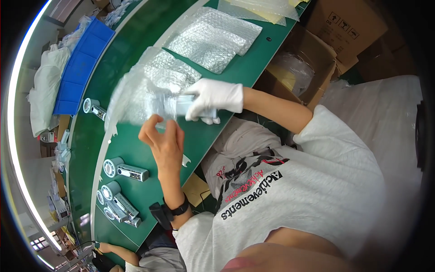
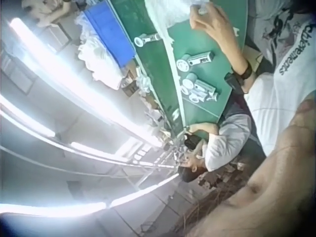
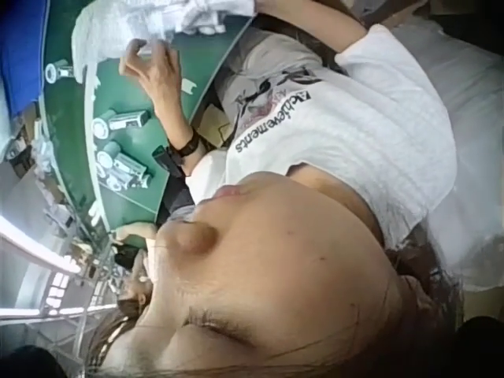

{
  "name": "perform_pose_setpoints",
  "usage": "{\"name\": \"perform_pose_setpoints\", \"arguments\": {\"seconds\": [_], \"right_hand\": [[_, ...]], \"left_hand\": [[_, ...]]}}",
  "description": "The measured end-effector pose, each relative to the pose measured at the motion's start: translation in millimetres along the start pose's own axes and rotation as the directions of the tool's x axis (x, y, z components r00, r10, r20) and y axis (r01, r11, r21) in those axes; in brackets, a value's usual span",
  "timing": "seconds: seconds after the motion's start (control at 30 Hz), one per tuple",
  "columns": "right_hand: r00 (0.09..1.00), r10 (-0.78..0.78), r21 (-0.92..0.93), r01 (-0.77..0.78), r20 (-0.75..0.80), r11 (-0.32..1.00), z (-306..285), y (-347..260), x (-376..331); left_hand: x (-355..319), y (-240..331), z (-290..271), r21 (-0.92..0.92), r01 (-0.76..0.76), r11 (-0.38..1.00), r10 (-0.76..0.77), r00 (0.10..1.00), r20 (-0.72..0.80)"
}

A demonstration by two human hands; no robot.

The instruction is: The person picks up a handheld fan, inspects it by turning it over, and wraps it in bubble wrap before placing it on the table. This process is then repeated with several more fans on the assembly line.

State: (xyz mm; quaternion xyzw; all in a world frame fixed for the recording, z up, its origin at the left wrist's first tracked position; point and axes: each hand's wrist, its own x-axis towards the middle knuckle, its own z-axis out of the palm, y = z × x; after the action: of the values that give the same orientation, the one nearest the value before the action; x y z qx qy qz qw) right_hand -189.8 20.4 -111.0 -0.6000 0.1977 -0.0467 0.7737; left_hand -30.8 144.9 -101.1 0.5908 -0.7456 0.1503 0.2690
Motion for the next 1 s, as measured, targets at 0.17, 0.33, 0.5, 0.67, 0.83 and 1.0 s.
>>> {"name": "perform_pose_setpoints", "arguments": {"seconds": [0.17,0.33,0.5,0.67,0.83,1.0], "right_hand": [[0.98,-0.126,0.981,0.165,-0.152,0.102,35.5,-9.6,48.1],[0.687,-0.544,0.44,0.727,-0.483,0.527,11.5,-50.3,140.8],[0.684,-0.261,0.432,0.663,-0.681,0.612,-85.0,-106.1,237.4],[0.601,-0.51,-0.52,0.175,-0.616,0.836,-52.3,-109.1,263.6],[0.77,-0.573,-0.883,0.027,-0.281,0.469,40.1,-94.0,280.6],[0.899,-0.334,-0.853,-0.079,-0.285,0.516,43.6,-68.7,334.4]], "left_hand": [[2.2,0.5,0.9,0.041,0.072,0.997,-0.06,0.968,-0.244],[34.3,-32.1,15.8,-0.137,0.204,0.969,-0.243,0.877,-0.415],[16.2,-50.1,28.9,-0.139,0.353,0.925,-0.378,0.888,-0.261],[-1.2,-73.4,46.2,-0.074,0.481,0.873,-0.485,0.847,-0.215],[-2.5,-47.1,58.7,0.065,0.343,0.937,-0.348,0.932,0.098],[4.9,-50.8,50.4,-0.159,0.495,0.854,-0.484,0.869,0.108]]}}
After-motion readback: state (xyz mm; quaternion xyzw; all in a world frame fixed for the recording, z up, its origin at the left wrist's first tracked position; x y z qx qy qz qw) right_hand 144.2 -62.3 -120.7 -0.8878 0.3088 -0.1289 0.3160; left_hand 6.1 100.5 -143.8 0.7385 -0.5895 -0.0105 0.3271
